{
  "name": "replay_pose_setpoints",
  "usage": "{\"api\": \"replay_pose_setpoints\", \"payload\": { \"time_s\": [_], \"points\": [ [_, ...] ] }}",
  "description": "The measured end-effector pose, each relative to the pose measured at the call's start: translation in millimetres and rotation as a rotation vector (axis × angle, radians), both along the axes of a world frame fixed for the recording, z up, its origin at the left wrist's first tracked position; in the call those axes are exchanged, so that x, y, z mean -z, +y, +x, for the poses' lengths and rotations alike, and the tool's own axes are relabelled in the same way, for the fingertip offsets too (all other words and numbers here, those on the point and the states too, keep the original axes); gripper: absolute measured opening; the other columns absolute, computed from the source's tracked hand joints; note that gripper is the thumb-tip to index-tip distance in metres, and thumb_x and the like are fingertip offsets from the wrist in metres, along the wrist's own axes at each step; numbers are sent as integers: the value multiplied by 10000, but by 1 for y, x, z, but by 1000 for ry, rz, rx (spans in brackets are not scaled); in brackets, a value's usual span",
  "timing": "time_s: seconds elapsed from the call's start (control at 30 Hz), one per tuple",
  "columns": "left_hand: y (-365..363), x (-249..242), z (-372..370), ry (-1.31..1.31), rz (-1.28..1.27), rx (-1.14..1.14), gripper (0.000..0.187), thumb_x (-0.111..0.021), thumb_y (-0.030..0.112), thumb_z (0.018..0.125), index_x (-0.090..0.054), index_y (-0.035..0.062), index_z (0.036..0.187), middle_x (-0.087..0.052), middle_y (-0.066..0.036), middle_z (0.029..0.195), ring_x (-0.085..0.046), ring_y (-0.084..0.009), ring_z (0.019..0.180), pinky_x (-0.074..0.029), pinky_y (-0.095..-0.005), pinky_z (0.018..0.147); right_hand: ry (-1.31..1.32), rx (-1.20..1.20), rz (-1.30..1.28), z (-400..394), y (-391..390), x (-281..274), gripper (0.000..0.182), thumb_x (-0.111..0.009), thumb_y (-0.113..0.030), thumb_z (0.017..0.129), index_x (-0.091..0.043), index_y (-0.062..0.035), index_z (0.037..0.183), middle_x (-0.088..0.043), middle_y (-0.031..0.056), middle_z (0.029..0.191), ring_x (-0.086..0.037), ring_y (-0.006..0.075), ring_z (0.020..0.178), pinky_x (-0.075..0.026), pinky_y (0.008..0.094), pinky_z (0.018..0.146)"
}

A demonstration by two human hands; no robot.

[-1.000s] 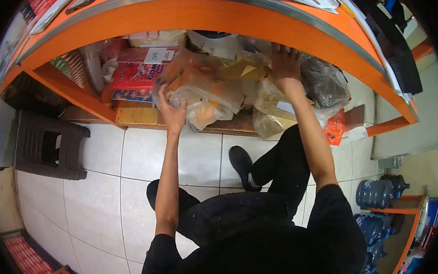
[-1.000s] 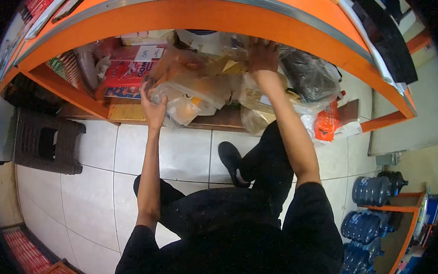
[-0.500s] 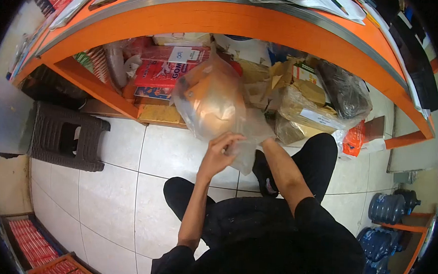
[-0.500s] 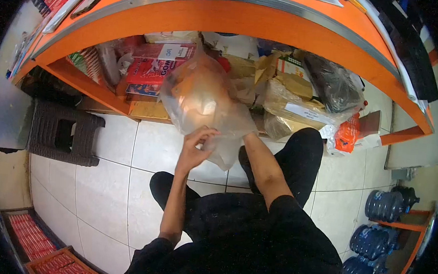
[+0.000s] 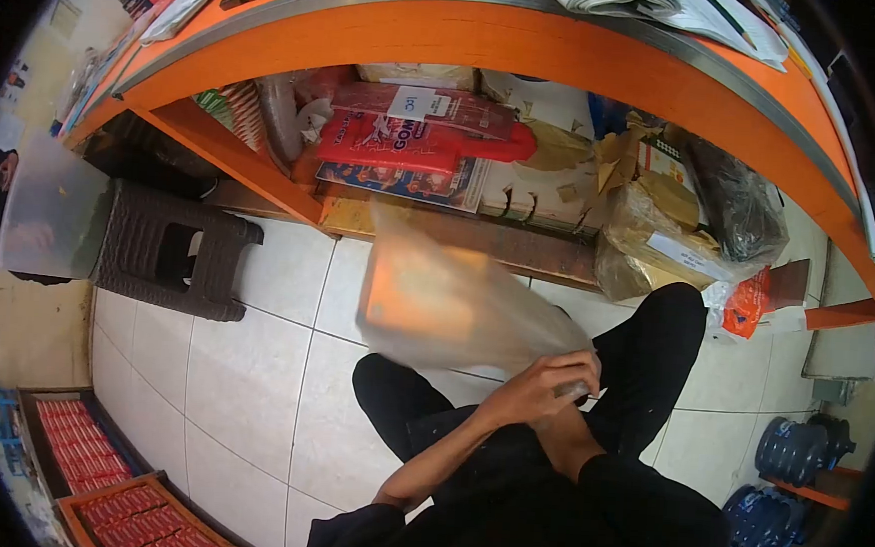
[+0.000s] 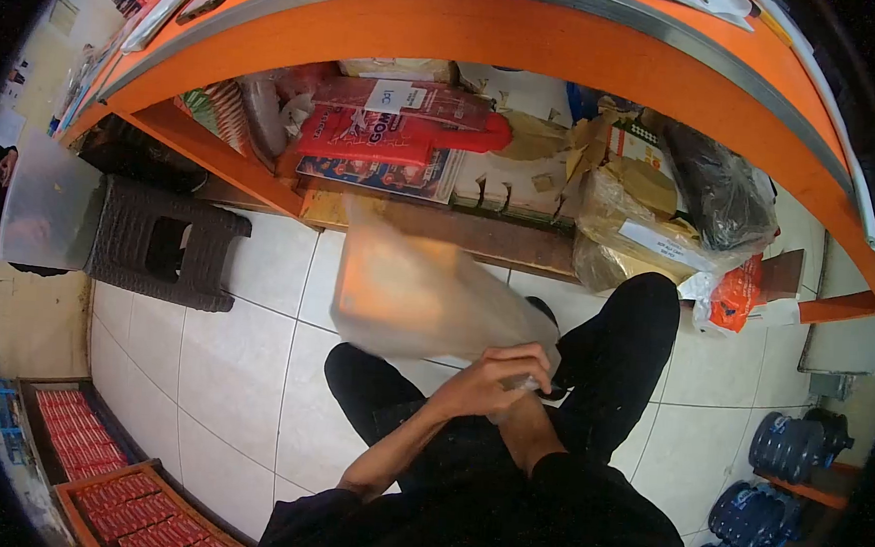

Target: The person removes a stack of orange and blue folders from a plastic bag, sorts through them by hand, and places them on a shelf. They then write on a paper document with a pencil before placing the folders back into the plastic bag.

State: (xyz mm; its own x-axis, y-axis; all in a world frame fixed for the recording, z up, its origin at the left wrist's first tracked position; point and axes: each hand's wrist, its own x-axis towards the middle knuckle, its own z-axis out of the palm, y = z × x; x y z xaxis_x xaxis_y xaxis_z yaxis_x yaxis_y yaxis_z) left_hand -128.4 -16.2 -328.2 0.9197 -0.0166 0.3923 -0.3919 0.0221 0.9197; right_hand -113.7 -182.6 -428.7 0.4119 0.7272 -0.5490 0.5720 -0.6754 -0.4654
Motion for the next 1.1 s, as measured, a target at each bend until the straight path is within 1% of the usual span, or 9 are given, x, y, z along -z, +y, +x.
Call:
{"api": "replay_pose_setpoints", "payload": {
  "time_s": [0.23, 0.43, 0.57, 0.63, 0.7, 0.77, 0.83, 1.0, 1.1],
  "points": [
    [-14, 4, -39, 172, 7, -251, 198, -596, -127, 692, -617, -3, 845, -575, -86, 905, -601, -242, 842, -484, -343, 734, 1, 25, -66, -22, -21, 8, 213, -504, -97, 851, -645, -1, 979, -642, 221, 998, -621, 366, 944, -477, 409, 845],
    [-25, 32, -57, 194, 408, 37, 378, -574, -108, 765, -573, 51, 1108, -574, -100, 1038, -594, -286, 963, -464, -373, 882, -47, 41, -56, -14, -20, 9, 226, -493, -96, 855, -641, -6, 1000, -641, 216, 1008, -618, 364, 953, -474, 410, 859],
    [19, 64, -48, 211, 167, 122, 460, -657, 10, 778, -530, 55, 1218, -561, -91, 1200, -563, -241, 1093, -439, -381, 932, -89, 26, -41, -2, -3, 27, 235, -486, -95, 857, -639, -9, 1013, -641, 212, 1015, -616, 362, 959, -471, 410, 867],
    [68, 93, -38, 374, -10, -99, 526, -707, 132, 776, -509, 43, 1255, -547, -101, 1232, -530, -242, 1144, -424, -391, 949, -116, 21, -35, 6, 7, 35, 240, -482, -95, 858, -638, -10, 1020, -641, 210, 1018, -615, 362, 962, -470, 410, 872],
    [118, 179, -38, 582, -34, -617, 626, -727, 277, 796, -464, 38, 1311, -530, -115, 1231, -500, -266, 1167, -401, -407, 978, -124, 13, -37, 7, 14, 41, 245, -478, -95, 860, -637, -12, 1027, -641, 208, 1021, -614, 361, 965, -469, 411, 876],
    [145, 257, -44, 1030, 350, -1469, 694, -662, 441, 834, -422, 33, 1342, -461, -156, 1332, -428, -333, 1234, -376, -438, 1013, -135, 8, -37, 13, 21, 49, 250, -475, -94, 861, -636, -13, 1034, -641, 206, 1025, -612, 360, 968, -468, 411, 881],
    [140, 326, -66, 1472, 157, -1702, 766, -595, 565, 839, -413, 13, 1339, -385, -187, 1408, -359, -393, 1274, -364, -469, 1023, -145, -5, -37, 14, 25, 53, 255, -471, -94, 862, -635, -15, 1041, -641, 205, 1028, -611, 359, 971, -467, 411, 885],
    [111, 439, -150, 1230, -383, -1410, 984, -454, 745, 809, -374, -59, 1371, -531, -213, 1250, -537, -335, 1144, -431, -457, 976, -152, -26, -62, 9, 18, 51, 267, -462, -93, 865, -632, -18, 1058, -640, 200, 1036, -609, 357, 979, -464, 412, 896],
    [112, 440, -161, 949, -949, -1043, 815, -468, 644, 880, -450, -47, 1311, -542, -136, 1236, -566, -265, 1086, -494, -380, 873, -152, -57, -80, 8, 11, 49, 275, -456, -93, 867, -630, -21, 1068, -640, 197, 1041, -607, 356, 983, -462, 412, 903]
  ]
}}
